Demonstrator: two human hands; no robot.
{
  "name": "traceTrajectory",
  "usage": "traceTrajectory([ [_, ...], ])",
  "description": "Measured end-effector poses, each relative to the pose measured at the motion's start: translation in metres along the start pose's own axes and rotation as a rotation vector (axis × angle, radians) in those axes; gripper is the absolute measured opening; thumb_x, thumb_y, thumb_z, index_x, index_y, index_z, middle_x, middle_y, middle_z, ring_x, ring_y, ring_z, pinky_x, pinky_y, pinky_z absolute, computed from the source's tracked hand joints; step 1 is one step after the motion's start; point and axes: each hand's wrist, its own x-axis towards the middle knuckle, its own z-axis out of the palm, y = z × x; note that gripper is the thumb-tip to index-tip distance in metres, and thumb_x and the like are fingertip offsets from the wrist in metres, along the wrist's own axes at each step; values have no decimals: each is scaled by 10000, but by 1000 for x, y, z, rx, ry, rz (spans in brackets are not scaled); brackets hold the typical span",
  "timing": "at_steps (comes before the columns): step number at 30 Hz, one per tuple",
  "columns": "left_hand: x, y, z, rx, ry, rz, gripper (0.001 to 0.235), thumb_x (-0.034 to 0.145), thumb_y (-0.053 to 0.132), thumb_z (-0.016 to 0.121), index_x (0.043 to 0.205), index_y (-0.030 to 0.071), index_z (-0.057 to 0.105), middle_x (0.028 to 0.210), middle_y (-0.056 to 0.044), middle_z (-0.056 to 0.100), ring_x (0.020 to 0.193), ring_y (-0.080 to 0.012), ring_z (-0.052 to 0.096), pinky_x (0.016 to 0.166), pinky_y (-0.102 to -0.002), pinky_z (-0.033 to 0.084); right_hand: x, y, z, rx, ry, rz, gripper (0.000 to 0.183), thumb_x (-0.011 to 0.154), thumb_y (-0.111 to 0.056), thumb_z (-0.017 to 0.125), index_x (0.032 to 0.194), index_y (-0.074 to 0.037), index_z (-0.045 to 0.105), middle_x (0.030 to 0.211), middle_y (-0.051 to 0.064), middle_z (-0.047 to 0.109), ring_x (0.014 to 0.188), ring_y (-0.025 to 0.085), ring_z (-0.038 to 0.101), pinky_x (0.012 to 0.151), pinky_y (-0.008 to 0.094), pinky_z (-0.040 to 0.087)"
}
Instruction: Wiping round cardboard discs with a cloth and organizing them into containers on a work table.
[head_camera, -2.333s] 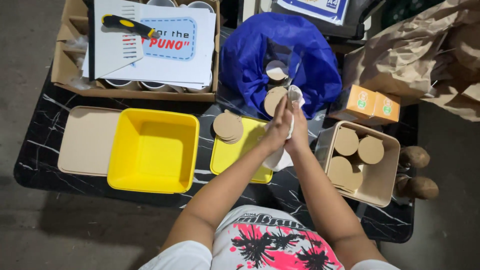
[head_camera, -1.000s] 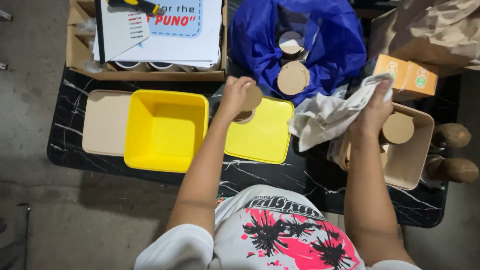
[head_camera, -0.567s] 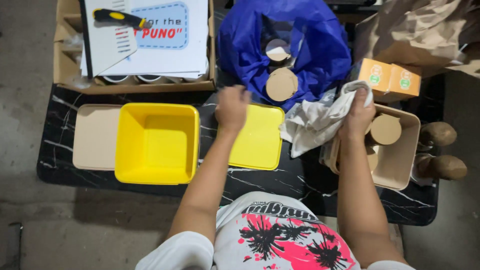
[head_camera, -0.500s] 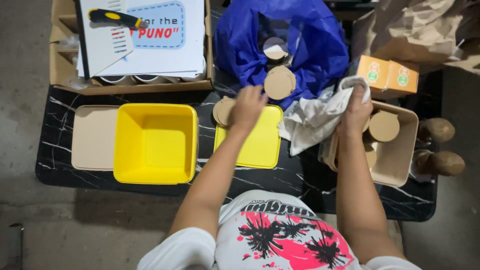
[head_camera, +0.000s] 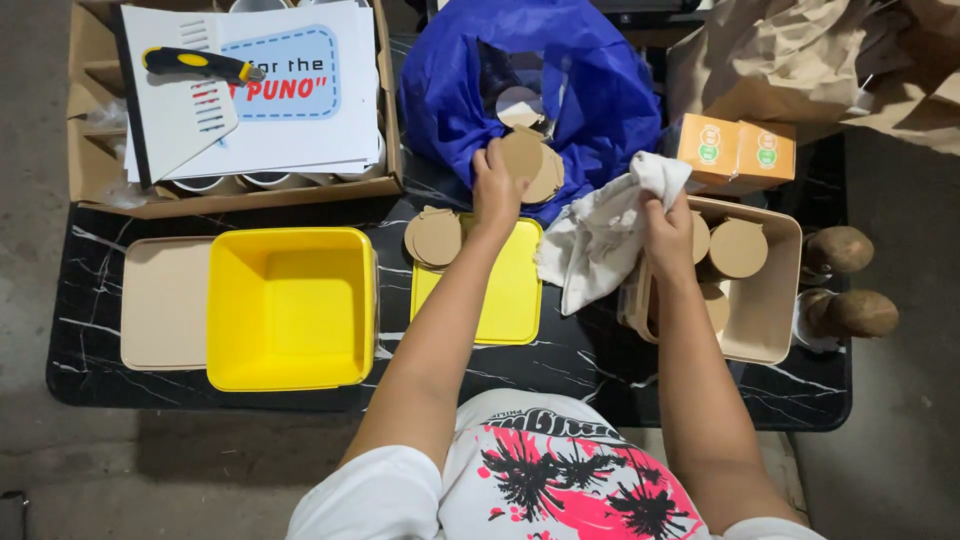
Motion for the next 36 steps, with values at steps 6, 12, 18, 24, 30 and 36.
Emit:
traceTrajectory([
  [6,-39,20,23,-410,-27,142,376,902,114,674,1267,91,589,1052,-206,725,919,-407,720,777,-485,560,-25,2,47,-159,61,596,354,1115,-187,535,1412,-14,617,1016,200,596,865,349,486,753,491,391],
  [12,-104,66,-5,-368,-191,-34,218,971,155,634,1154,49,688,887,-217,732,813,-390,730,702,-449,544,-17,14,92,-18,-8,-129,562,1149,-240,453,1633,-23,266,1544,193,488,1374,284,496,1160,374,372],
  [18,-106,31,17,-504,-58,-1,323,945,154,638,1254,66,666,937,-196,746,816,-305,750,715,-391,564,-23,-6,111,-397,41,522,425,1115,-336,483,1354,5,572,1246,276,700,1169,379,676,1035,400,479],
  [24,-105,18,20,-498,-266,-111,212,993,171,649,1146,34,699,895,-169,766,759,-255,741,702,-364,564,-38,71,91,-686,59,-425,228,1180,-234,518,1280,-59,624,1254,265,662,1164,445,618,1063,503,443],
  [30,-89,-8,42,-560,-292,-138,259,971,211,630,1157,41,691,935,-156,761,786,-234,734,711,-359,564,-42,29,101,-384,-23,45,355,1057,-261,588,1235,44,554,988,173,690,878,277,669,804,400,515],
  [36,-107,15,31,-536,-269,-35,268,928,234,620,1109,42,666,910,-167,748,796,-269,747,728,-396,578,-17,30,96,-88,333,198,294,1097,-264,513,1154,7,613,947,114,701,827,201,661,752,368,530],
])
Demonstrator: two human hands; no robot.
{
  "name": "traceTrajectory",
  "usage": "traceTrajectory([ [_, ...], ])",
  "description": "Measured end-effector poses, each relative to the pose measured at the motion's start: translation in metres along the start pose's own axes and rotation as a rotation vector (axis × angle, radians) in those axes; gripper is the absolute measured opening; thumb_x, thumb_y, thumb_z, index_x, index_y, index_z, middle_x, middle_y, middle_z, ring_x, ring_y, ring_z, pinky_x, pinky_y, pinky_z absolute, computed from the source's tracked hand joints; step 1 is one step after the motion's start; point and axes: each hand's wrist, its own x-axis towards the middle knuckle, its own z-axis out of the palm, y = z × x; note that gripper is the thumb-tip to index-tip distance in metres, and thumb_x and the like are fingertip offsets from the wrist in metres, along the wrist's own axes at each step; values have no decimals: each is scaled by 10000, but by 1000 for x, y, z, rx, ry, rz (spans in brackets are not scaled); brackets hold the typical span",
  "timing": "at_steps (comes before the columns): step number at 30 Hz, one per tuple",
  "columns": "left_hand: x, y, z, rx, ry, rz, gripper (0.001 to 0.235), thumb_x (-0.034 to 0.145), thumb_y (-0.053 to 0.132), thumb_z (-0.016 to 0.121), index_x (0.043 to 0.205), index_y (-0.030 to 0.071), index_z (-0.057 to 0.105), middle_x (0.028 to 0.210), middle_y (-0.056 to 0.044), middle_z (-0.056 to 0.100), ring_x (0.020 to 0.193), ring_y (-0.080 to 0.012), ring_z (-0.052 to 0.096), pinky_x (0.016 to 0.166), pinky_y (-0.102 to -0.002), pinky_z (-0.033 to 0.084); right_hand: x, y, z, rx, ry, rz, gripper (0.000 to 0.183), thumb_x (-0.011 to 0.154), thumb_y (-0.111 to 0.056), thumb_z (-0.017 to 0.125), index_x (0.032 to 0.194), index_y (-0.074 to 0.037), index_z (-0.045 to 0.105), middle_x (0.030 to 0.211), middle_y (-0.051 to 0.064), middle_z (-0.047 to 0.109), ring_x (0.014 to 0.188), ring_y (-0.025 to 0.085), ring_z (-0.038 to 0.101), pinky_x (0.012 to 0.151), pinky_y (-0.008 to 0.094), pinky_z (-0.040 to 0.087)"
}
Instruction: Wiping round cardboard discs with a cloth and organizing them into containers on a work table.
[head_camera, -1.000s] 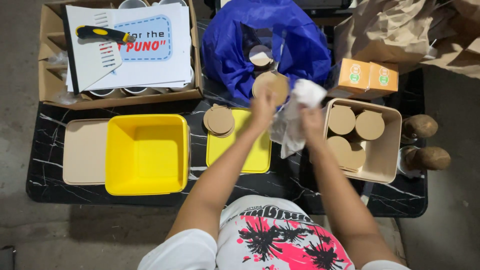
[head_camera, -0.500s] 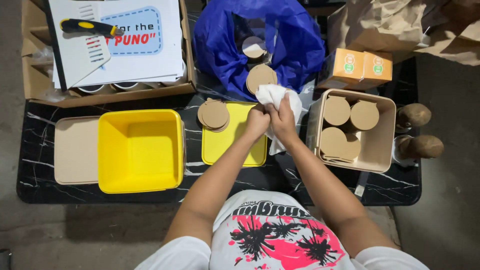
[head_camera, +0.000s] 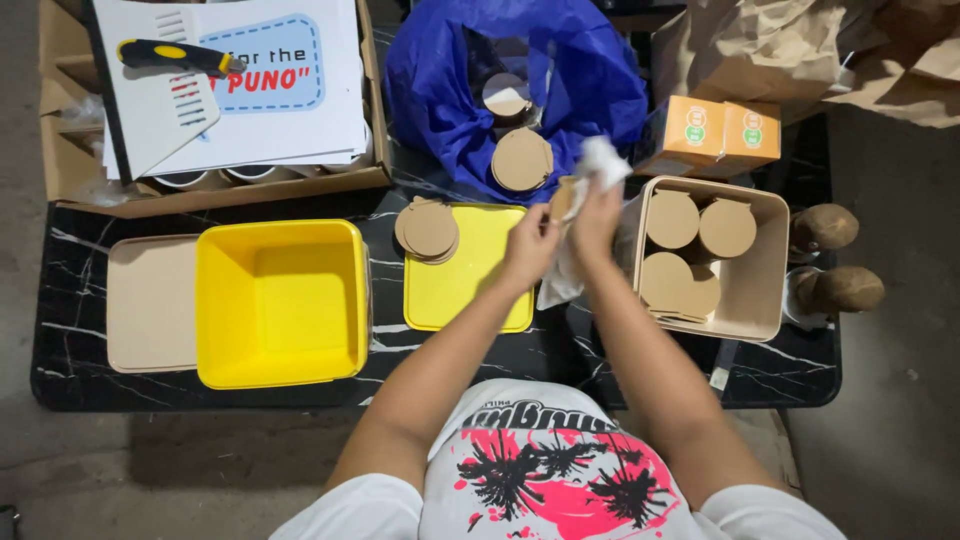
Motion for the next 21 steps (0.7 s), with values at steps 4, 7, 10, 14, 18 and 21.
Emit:
traceTrajectory([
  [4,10,17,-9,72,-19,-59,284,913,234,627,1111,30,636,882,-198,724,788,-331,728,708,-436,559,-12,-8,-9,-171,-167,-54,305,1119,-252,532,1058,25,644,872,135,682,794,211,606,701,389,495],
  [7,6,-4,-4,205,-60,-43,231,944,201,636,1102,34,655,910,-230,718,824,-392,709,716,-470,552,-22,0,-11,-170,-319,-511,319,1141,-188,556,1297,90,546,1027,130,680,934,217,657,794,398,513],
  [10,-7,47,-19,144,-26,122,243,960,172,595,1157,37,640,960,-240,715,889,-412,715,745,-478,563,18,47,-9,-136,-49,44,290,1109,-226,492,1043,28,614,835,97,635,731,207,595,641,380,477],
  [14,3,54,-26,79,-88,74,330,939,157,556,1248,49,593,949,-242,707,866,-416,717,742,-481,560,-16,-46,-13,-74,-159,-340,253,1127,-229,559,1207,1,628,1010,111,673,876,215,616,764,356,496],
  [18,0,44,-31,193,-183,183,259,969,128,570,1208,46,628,995,-240,726,932,-436,702,786,-479,560,-18,-65,-24,-412,-244,-890,252,1142,-329,519,1117,-132,675,988,55,699,969,268,629,910,410,488],
  [21,-16,82,-33,131,-108,287,279,987,136,560,1248,58,617,1008,-243,716,934,-431,695,783,-470,556,8,-1,-15,126,-147,21,396,1144,-367,547,1091,6,667,937,79,644,834,190,562,733,372,460],
])
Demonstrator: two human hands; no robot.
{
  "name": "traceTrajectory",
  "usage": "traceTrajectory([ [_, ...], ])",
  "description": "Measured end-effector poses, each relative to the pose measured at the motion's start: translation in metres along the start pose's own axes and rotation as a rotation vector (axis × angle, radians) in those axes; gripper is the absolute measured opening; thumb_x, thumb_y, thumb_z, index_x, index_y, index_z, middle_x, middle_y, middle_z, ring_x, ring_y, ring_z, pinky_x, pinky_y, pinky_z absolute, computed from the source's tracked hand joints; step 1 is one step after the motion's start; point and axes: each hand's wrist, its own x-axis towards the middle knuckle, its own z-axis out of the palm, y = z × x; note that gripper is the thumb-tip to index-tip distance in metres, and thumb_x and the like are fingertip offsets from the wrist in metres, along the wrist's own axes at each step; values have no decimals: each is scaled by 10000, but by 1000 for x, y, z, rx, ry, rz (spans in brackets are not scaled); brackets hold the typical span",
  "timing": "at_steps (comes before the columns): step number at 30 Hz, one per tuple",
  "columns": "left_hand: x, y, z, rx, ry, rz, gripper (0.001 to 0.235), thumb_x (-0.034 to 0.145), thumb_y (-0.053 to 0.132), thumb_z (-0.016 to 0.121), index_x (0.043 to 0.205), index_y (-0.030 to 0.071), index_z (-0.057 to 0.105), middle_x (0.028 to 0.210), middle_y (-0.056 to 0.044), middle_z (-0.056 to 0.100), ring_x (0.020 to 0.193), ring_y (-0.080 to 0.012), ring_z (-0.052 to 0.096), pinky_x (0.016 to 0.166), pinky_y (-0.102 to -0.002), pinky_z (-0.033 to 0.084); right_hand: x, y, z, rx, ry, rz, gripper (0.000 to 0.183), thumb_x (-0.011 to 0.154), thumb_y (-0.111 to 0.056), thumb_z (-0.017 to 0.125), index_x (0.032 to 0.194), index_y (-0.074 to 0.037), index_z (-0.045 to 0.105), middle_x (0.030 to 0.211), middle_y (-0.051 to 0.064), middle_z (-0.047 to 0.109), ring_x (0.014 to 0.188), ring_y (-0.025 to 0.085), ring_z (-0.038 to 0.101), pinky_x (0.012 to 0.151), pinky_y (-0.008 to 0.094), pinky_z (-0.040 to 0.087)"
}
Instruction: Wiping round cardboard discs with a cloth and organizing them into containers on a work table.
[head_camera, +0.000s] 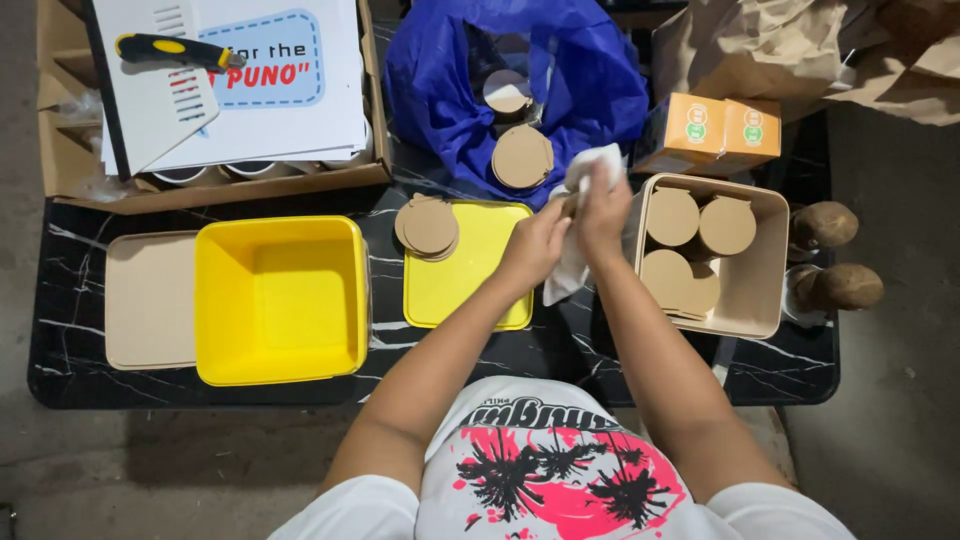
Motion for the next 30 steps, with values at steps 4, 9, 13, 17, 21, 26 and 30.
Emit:
traceTrajectory([
  [4,1,-21,24,-15,115,-65,285,1011,183,568,1265,72,638,1010,-224,731,935,-390,716,778,-439,557,-10,-2,22,557,105,160,370,1096,-385,549,1163,-29,622,998,71,680,869,206,642,766,377,526],
  [9,8,-70,43,-714,270,-269,353,1116,319,551,1296,16,579,1105,-52,687,984,-170,617,872,-324,514,-29,-11,23,81,8,-198,387,1128,-352,581,1325,-20,605,1211,118,701,1042,204,671,895,368,547],
  [13,13,-45,36,-954,317,-530,360,1099,378,518,1263,63,582,1089,14,647,972,-117,587,870,-313,507,-17,-55,1,-546,44,-145,324,1086,-352,600,1122,-59,732,958,143,772,816,228,742,751,378,554],
  [17,19,-65,31,-1501,130,-707,445,1088,501,437,1251,112,580,1183,-21,630,1070,-186,582,949,-380,484,-38,-37,-6,-787,-207,-723,268,1062,-293,636,1109,-32,674,925,190,716,842,328,683,767,428,526],
  [21,31,-83,33,-1426,55,-348,439,1179,427,434,1433,73,488,1418,-80,556,1309,-218,519,1137,-394,402,-57,-48,11,-173,-276,-244,288,1101,-184,512,1299,-13,632,1146,178,700,1028,205,669,892,335,528],
  [26,27,-56,25,-943,262,-351,563,1125,412,386,1584,86,385,1490,-118,540,1286,-186,561,1108,-330,436,-73,-64,26,-86,-284,-156,312,1082,-122,523,1359,-2,600,1208,147,691,1098,183,644,952,337,496],
  [30,36,-51,0,-1183,249,-334,634,1099,503,372,1577,88,384,1367,-172,570,1105,-261,632,956,-398,539,-91,-74,20,-298,-416,-365,292,1059,-68,565,1339,-8,619,1128,138,727,1022,222,696,901,340,534],
])
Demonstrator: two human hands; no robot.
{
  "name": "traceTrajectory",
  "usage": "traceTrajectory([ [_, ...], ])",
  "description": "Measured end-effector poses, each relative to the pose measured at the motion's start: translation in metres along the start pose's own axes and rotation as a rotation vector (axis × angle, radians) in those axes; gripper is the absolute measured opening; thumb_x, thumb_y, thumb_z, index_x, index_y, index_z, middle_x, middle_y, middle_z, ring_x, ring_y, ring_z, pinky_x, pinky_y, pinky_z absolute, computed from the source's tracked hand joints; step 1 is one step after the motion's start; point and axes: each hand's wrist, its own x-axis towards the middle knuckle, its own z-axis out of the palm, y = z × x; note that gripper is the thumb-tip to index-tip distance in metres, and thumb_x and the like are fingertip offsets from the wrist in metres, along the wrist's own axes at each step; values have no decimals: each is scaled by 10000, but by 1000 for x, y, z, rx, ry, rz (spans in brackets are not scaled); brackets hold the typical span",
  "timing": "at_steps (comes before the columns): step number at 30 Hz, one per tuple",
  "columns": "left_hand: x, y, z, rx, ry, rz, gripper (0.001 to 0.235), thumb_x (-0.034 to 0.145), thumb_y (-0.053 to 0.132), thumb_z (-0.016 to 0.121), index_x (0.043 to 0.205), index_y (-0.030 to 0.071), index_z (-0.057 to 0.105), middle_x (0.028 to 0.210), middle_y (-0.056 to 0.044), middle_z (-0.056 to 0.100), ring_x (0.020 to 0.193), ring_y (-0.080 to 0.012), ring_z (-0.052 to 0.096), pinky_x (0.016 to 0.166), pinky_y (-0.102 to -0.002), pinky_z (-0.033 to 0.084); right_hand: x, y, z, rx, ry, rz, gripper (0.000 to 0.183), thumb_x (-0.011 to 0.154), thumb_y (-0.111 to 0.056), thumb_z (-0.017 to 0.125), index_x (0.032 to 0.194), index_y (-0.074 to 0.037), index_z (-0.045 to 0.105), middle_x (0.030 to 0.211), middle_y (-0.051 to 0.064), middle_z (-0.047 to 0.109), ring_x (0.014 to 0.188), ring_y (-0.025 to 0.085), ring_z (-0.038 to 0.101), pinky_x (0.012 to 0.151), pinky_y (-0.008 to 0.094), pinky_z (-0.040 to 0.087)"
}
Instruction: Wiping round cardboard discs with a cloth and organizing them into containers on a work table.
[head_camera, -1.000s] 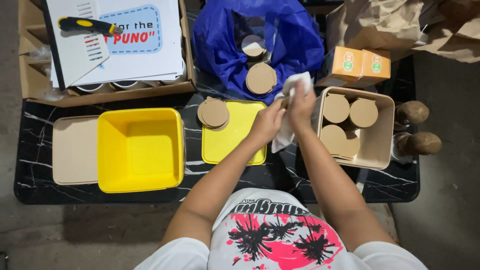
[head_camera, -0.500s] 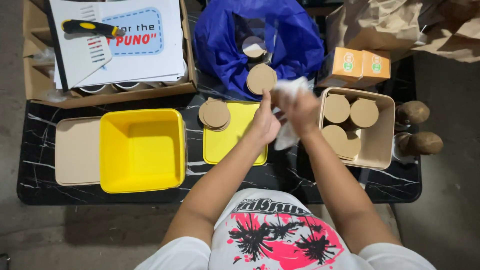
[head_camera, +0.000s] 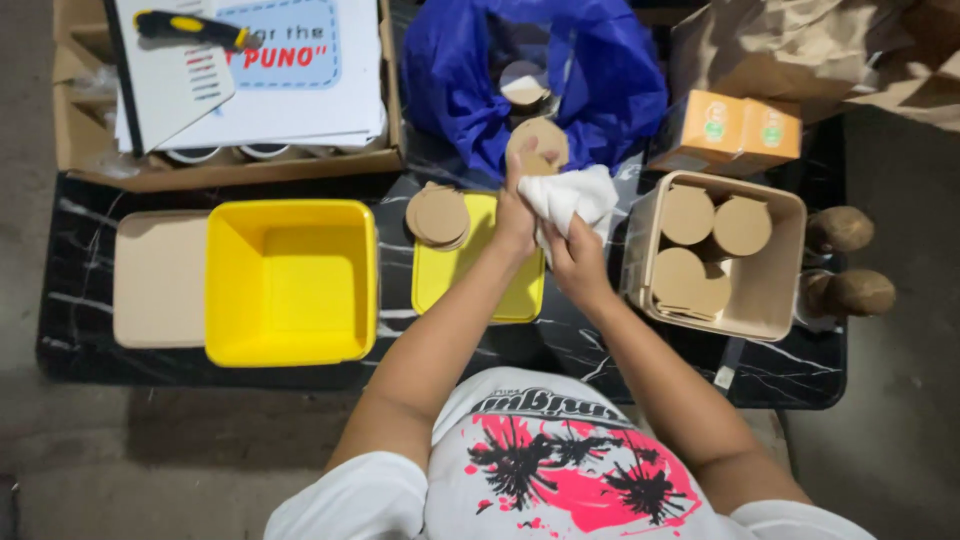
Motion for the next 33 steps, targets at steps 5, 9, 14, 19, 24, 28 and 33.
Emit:
traceTrajectory([
  [5,6,82,-3,122,25,-24,712,1033,597,386,1560,119,365,1340,-143,557,1096,-308,610,923,-454,534,-23,67,-20,-226,-115,-3,336,919,3,585,1242,-28,669,1023,152,696,911,227,656,821,352,536],
  [9,-7,112,-59,1225,137,-13,756,968,616,510,1536,133,384,1403,-175,519,1246,-373,557,1021,-489,476,-15,111,-54,-35,178,236,240,1016,-35,568,1224,-2,682,1078,86,719,961,158,656,855,324,532],
  [14,-17,100,-95,1925,340,-150,845,915,578,668,1510,50,384,1429,-234,449,1271,-488,496,1016,-523,479,14,78,-91,46,356,164,194,1096,-56,565,1231,32,673,1139,68,697,1029,139,636,930,293,510],
  [19,-11,98,-79,1964,465,-322,955,879,584,701,1563,36,322,1473,-195,407,1278,-473,495,942,-525,551,23,60,-100,269,402,139,264,1079,-44,541,1323,33,606,1238,54,682,1125,128,634,1017,271,497],
  [24,-14,106,-52,1983,388,-527,1040,754,557,810,1563,222,250,1548,-168,261,1313,-483,402,898,-586,532,16,74,-96,172,380,161,250,1086,-33,535,1314,33,613,1217,50,664,1105,127,617,1005,277,491],
  [28,-12,78,-80,2061,296,-481,944,795,470,805,1577,280,312,1590,-160,282,1346,-506,404,914,-590,542,16,86,-96,135,389,122,239,1092,-26,531,1315,26,602,1233,57,650,1124,133,615,1027,285,498],
  [33,-27,94,-37,2192,269,-281,1052,704,626,862,1492,160,343,1505,-231,331,1285,-526,419,942,-639,463,13,80,-93,174,366,256,260,1082,-38,525,1323,19,606,1211,55,656,1085,132,611,978,278,490],
])
